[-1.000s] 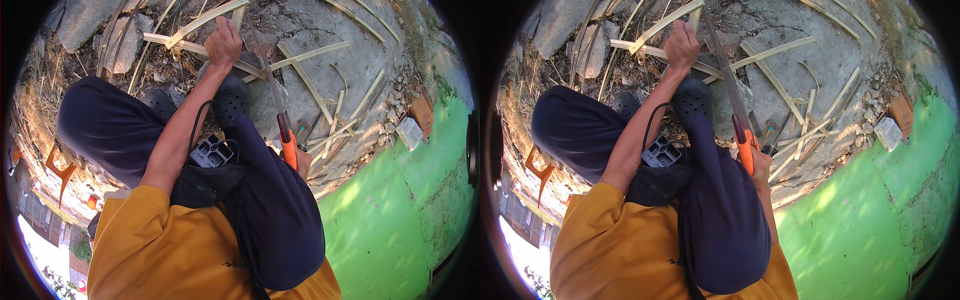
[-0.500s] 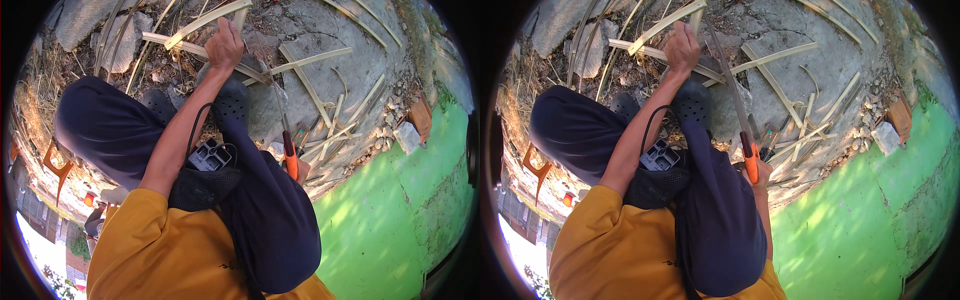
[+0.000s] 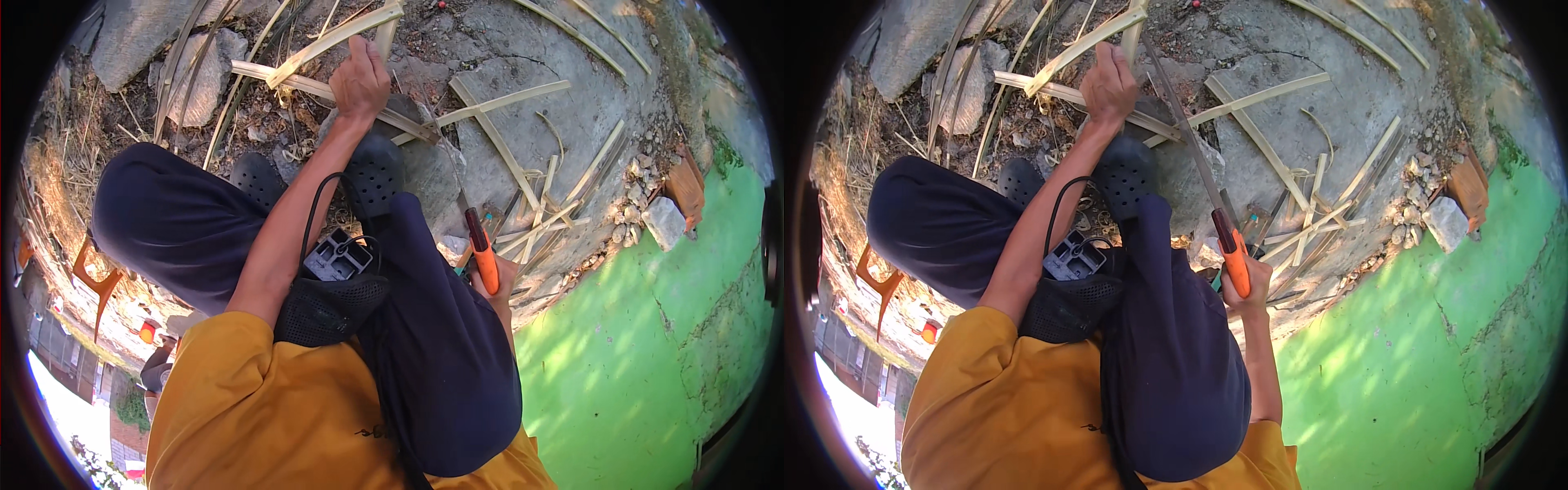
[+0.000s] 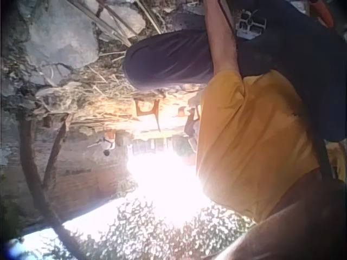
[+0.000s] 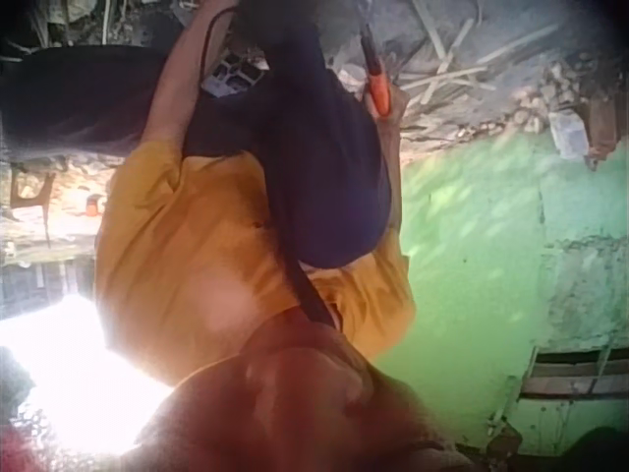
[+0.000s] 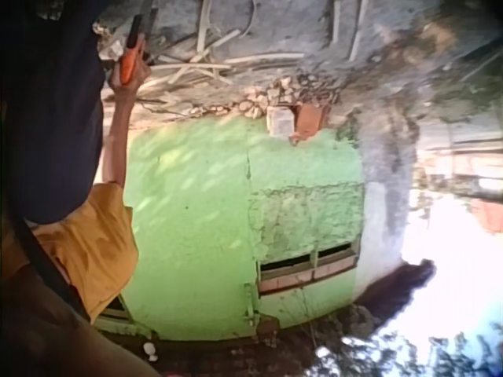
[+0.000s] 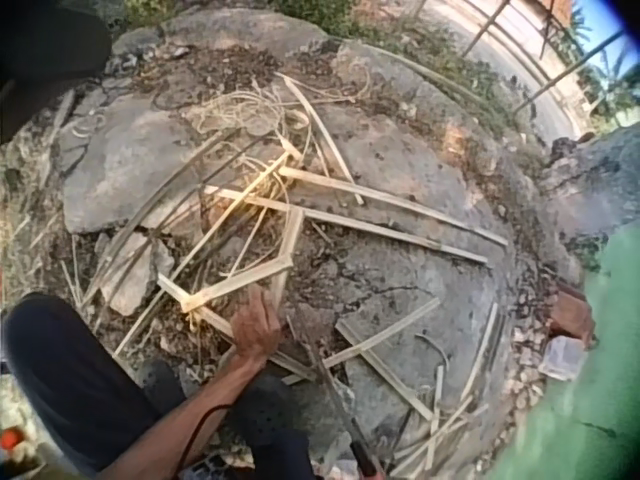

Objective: The person saws bamboo strips and fits them together to assemble a star-shaped structure.

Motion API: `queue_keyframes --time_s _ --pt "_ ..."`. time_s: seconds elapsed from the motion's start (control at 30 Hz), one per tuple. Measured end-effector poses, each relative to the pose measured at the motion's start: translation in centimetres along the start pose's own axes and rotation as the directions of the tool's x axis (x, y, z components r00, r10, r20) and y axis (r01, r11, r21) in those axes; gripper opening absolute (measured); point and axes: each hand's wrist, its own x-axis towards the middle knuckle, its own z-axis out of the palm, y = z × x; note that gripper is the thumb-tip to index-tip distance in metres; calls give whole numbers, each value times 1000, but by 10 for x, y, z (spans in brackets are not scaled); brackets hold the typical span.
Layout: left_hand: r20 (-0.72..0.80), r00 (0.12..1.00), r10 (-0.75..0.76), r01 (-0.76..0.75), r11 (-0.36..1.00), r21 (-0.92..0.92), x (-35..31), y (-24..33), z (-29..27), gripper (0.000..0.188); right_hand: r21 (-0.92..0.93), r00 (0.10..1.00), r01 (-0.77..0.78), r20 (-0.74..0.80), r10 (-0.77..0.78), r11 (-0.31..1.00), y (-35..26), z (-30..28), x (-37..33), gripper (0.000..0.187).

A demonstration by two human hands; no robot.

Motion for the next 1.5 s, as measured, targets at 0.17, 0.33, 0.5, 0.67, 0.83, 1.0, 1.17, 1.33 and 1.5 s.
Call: queue_keyframes --time_s 0.17,0.33,0.5,0.67,0.83,1.0,1.17,1.33,1.5 --pt "25 999 -32 32 999 -9 -4 3 0 20 117 981 -91 -161 110 989 21 49 -16 13" --pt "39 998 -42 42 999 0 -2 5 -4 23 55 994 -6 -110 12 998 39 18 2 8" --pt "50 995 -84 85 996 -12 1 2 -4 27 51 989 115 -97 -110 992 -3 16 2 27" --pt "49 997 -65 66 998 -13 -2 6 -2 23 136 993 -85 -66 94 987 -43 25 0 15" --pt "18 999 -34 34 999 7 -1 0 -4 22 59 990 -144 19 143 988 -54 10 4 19" --pt "33 997 -72 71 997 32 -3 7 -4 23 180 982 -190 23 189 965 -29 9 -9 18" --pt "4 1000 -27 27 999 43 -2 3 -4 21 101 993 -105 -50 111 989 -18 16 -21 21" --pt "8 1000 -4 4 1000 4 -2 -1 -3 19 158 971 -207 -86 222 966 -25 19 -10 21" --pt "-15 1000 9 -8 1000 18 -4 0 4 19 297 980 -175 -44 196 939 -17 37 -10 18"
